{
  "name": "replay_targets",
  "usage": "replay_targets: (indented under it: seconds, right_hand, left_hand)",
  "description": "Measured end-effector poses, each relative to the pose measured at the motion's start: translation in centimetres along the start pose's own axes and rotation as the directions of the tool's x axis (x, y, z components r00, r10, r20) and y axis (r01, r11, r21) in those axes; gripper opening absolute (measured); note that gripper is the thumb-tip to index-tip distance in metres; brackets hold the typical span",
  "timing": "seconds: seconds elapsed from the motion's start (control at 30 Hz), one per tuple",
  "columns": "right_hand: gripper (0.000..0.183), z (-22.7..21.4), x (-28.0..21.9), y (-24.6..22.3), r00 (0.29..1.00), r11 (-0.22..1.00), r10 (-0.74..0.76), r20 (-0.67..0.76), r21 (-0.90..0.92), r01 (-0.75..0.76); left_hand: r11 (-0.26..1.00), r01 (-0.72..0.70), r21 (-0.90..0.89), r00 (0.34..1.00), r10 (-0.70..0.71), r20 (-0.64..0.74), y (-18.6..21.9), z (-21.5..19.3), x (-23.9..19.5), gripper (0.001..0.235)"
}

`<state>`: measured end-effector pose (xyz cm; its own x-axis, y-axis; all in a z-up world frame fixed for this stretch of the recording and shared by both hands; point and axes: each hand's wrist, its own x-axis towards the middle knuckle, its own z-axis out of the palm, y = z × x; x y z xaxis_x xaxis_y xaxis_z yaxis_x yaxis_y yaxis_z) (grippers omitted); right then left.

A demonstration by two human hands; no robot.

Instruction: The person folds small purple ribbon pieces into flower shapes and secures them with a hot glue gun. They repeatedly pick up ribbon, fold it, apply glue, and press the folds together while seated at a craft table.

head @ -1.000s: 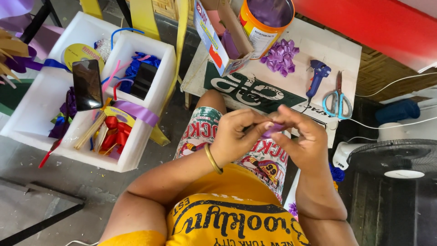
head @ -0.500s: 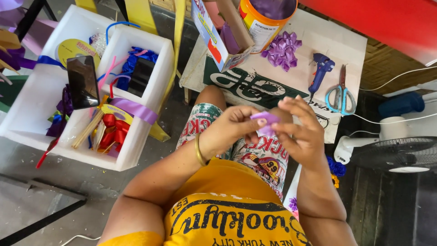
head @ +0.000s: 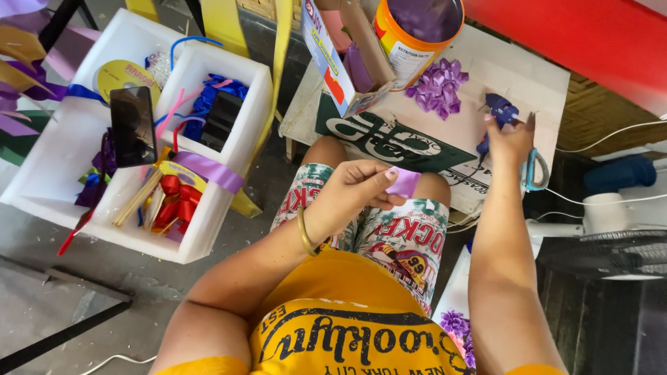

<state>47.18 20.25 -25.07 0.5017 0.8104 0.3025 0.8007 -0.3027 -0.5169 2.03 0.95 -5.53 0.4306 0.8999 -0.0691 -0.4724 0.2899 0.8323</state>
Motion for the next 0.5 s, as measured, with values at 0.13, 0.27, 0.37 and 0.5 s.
replay_targets:
  seconds: [0.13, 0.27, 0.37, 0.5]
  right_hand:
    - [0.051, 0.1, -0.2, -2.4, 0.966, 0.965, 0.213, 0.145, -0.188, -0.185]
    - [0.031, -5.0, -3.2, -7.6, 0.981, 0.978, 0.14, 0.132, 0.136, -0.158]
    - [0.021, -12.8, -8.6, -13.7, 0.973, 0.9, 0.069, 0.218, 0.407, -0.155]
    - [0.048, -20.3, -14.8, -16.0, 0.868, 0.677, -0.485, 0.107, 0.674, 0.295]
  left_hand:
    - [0.998, -0.045, 0.043, 0.999, 0.046, -0.022, -0.2, 0.1, -0.1, 0.025]
    - [0.991, -0.088, 0.103, 0.995, 0.093, -0.046, -0.1, 0.1, -0.2, 0.026]
    - [0.98, -0.137, 0.147, 0.988, 0.146, -0.052, 0.2, 0.2, -0.3, 0.025]
    - [0.965, -0.164, 0.206, 0.98, 0.183, -0.074, 0.6, 0.5, -0.1, 0.027]
